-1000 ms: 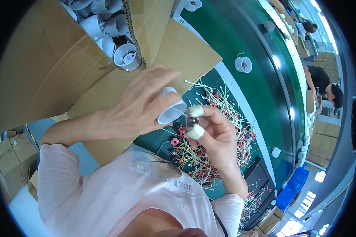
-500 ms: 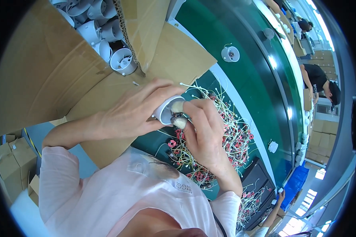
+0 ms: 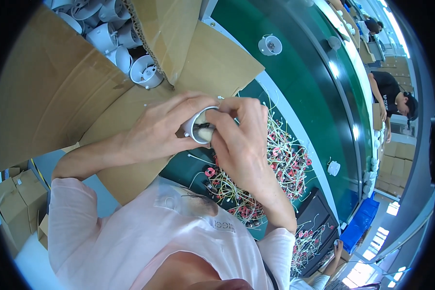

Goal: The recorder is assembling electronic components, specifically light bulb modules, by inserting internal wiring components into plastic bases on a factory assembly line.

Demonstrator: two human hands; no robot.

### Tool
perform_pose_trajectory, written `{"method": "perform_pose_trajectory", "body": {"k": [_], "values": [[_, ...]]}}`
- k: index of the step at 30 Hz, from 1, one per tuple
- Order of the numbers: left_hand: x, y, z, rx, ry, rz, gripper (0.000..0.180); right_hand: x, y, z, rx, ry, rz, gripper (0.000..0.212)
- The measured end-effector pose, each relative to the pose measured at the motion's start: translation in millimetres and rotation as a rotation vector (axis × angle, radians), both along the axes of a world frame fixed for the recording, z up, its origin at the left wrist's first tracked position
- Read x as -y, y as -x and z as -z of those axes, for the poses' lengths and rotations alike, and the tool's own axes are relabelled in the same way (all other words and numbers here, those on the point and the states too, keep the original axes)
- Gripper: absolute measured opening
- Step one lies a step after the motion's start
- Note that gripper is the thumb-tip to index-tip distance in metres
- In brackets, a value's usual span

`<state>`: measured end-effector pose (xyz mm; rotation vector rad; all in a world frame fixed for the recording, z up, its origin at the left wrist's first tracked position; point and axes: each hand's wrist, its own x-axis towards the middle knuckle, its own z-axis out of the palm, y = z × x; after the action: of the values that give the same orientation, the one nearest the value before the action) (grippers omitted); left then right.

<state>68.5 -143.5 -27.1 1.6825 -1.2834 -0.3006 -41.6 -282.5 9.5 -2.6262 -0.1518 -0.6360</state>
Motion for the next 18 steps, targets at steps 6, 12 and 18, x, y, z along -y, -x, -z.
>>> {"method": "perform_pose_trajectory", "body": {"k": [6, 12, 18], "values": [[3, -1, 0, -0.098, 0.001, 0.030, 0.060, 7, 1, 3, -0.096, -0.141, 0.055, 0.030], [5, -1, 3, -0.111, 0.027, 0.027, 0.060, 3, 3, 9, -0.206, -0.384, 0.100, 0.028], [6, -2, 7, -0.085, 0.007, -0.003, 0.060, -2, 0, 18, -0.201, -0.557, 0.172, 0.024]]}}
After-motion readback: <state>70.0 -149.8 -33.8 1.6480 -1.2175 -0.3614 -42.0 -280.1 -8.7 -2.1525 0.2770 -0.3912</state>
